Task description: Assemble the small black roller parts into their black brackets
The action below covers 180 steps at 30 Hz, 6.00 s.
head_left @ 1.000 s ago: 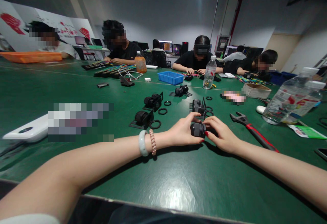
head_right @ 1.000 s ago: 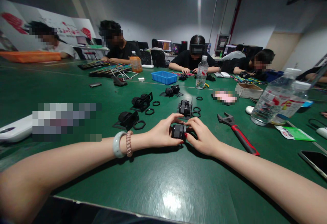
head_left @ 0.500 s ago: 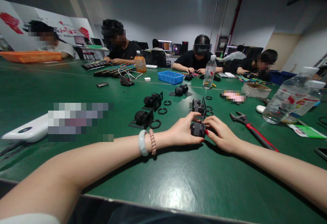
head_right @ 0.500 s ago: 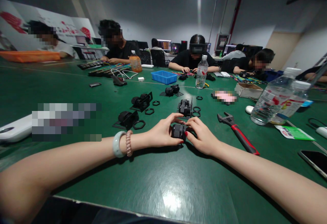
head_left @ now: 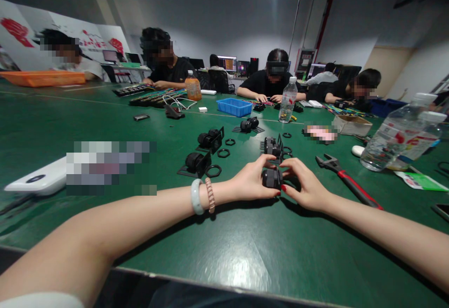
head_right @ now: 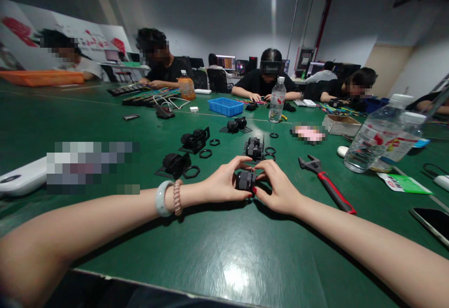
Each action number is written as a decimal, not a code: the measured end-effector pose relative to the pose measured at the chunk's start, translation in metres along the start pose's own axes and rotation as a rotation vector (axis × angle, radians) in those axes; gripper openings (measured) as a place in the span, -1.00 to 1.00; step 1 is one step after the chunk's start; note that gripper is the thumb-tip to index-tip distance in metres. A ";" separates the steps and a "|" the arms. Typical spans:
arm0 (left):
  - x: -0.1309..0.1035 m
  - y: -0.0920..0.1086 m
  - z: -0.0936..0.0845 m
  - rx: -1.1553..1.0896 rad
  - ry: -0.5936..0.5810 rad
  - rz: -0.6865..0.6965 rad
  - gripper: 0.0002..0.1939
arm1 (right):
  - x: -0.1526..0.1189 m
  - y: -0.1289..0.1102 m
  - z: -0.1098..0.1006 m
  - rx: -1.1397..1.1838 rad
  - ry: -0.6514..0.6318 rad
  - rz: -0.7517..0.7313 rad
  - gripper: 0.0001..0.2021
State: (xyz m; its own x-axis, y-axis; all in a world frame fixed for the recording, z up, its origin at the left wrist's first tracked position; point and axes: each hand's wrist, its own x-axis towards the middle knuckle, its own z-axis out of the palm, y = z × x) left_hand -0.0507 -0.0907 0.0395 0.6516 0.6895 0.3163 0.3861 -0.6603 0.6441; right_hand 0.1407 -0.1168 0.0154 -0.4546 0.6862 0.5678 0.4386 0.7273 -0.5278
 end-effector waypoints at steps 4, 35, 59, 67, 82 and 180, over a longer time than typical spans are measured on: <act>0.000 0.000 -0.001 -0.017 0.004 0.012 -0.28 | 0.001 -0.003 -0.001 -0.051 -0.009 -0.050 -0.54; -0.001 0.002 -0.001 -0.031 -0.004 0.009 -0.29 | 0.002 -0.002 -0.001 -0.135 -0.045 -0.034 -0.63; -0.001 0.002 -0.001 -0.012 0.015 -0.001 -0.29 | 0.001 0.001 -0.001 -0.146 -0.068 0.011 -0.76; -0.001 0.002 -0.001 -0.005 0.007 0.007 -0.29 | 0.001 0.001 -0.001 -0.148 -0.048 -0.002 -0.74; -0.001 0.001 -0.002 -0.034 -0.002 0.016 -0.28 | 0.000 -0.004 -0.001 -0.117 -0.033 -0.071 -0.57; -0.001 0.001 0.000 -0.043 0.005 0.020 -0.30 | -0.001 -0.003 -0.001 -0.132 0.002 -0.081 -0.64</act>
State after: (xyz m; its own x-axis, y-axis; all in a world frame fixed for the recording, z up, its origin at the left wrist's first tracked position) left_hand -0.0509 -0.0917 0.0398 0.6553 0.6781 0.3328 0.3450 -0.6606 0.6668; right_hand 0.1402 -0.1197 0.0171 -0.4910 0.6250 0.6068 0.4987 0.7728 -0.3925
